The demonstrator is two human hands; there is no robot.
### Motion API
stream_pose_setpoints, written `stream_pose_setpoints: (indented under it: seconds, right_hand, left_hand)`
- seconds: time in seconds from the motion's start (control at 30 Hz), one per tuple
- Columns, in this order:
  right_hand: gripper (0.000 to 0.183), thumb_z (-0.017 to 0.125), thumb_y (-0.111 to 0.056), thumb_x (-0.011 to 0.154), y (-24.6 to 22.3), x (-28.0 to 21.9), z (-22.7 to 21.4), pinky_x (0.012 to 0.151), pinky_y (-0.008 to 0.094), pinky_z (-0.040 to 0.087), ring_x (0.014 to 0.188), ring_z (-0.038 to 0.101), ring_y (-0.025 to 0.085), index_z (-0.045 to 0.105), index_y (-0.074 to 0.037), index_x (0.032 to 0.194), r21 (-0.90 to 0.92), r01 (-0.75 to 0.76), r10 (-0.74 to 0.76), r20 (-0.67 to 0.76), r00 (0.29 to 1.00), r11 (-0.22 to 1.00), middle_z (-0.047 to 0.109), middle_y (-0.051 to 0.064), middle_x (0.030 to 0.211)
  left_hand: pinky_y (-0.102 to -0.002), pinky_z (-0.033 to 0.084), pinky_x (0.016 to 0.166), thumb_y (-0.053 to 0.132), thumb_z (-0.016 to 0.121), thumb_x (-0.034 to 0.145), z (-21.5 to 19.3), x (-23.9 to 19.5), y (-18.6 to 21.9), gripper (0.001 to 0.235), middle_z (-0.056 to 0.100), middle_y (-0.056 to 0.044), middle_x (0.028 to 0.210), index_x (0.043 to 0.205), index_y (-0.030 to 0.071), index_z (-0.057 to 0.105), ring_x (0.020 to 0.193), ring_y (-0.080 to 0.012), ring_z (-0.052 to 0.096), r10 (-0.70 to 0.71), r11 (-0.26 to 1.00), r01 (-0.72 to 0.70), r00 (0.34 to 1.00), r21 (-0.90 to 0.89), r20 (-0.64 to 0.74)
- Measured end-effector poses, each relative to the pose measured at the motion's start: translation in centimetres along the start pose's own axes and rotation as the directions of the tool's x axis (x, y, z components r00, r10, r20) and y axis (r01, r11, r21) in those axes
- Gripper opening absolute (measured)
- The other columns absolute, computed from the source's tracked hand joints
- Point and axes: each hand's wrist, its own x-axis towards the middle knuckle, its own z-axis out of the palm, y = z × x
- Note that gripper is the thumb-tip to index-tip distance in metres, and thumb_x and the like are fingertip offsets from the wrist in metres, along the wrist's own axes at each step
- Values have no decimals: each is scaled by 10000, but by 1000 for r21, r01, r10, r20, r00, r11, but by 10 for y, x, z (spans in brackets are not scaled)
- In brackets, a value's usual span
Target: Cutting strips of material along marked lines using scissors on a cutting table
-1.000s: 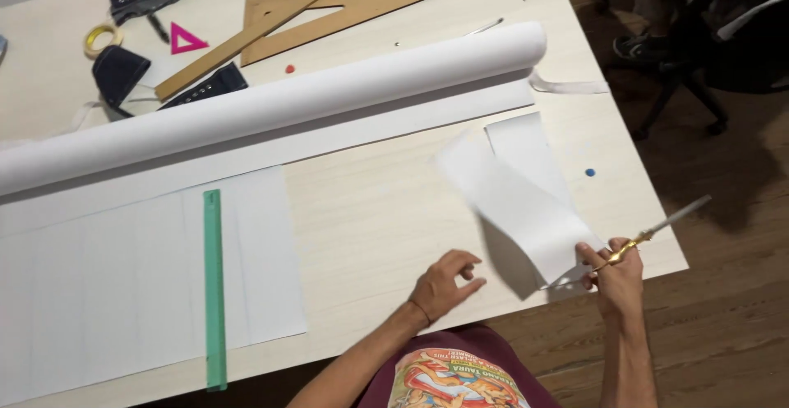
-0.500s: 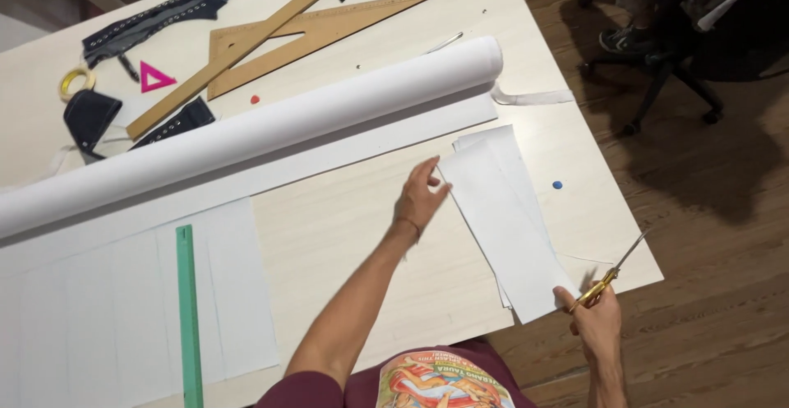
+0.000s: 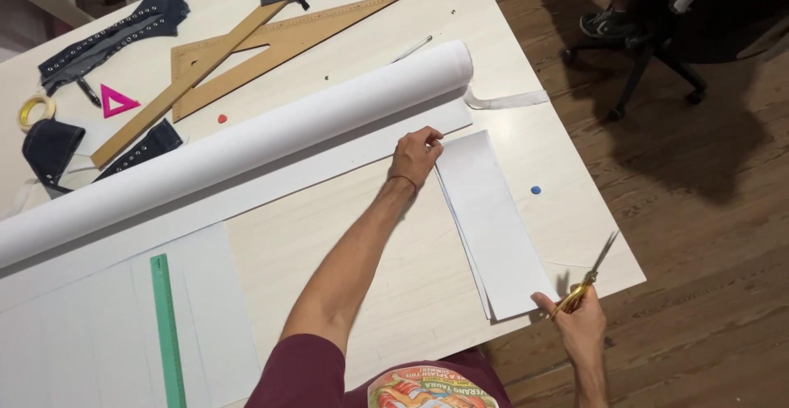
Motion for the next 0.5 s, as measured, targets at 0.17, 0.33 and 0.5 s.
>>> stream_pose_setpoints:
  seconds: [0.17, 0.33, 0.5]
  right_hand:
    - [804, 1013, -646, 773, 2, -11, -3, 915, 536, 613, 979, 789, 330, 641, -75, 1200, -272, 72, -86, -42, 995, 960, 823, 115, 973]
    - [956, 1044, -656, 682, 8, -17, -8, 876, 614, 684, 1105, 676, 389, 614, -83, 1314, -305, 179, -239, -172, 956, 935, 612, 205, 1234]
    - [1164, 1047, -816, 534, -13, -28, 23, 1141, 589, 593, 1368, 654, 376, 713, -31, 1326, -458, 242, -352, -172, 920, 855, 737, 228, 1424]
  left_hand:
    - [-448, 538, 1128, 107, 734, 1041, 9, 12, -24, 319, 748, -49, 1273, 1347, 147, 819, 1278, -274, 635, 273, 954, -280, 959, 106, 73]
    - [-624, 473, 1240, 89, 737, 1035, 3, 43, -22, 743, 526, -68, 1811, 1713, 347, 575, 1597, -365, 483, 458, 637, -665, 733, 390, 503]
    - [-552, 371, 1304, 254, 1112, 687, 15, 64, 34, 1540, 57, 7, 1995, 1868, 357, 129, 1831, -303, 12, 70, -2, -925, 378, 379, 923]
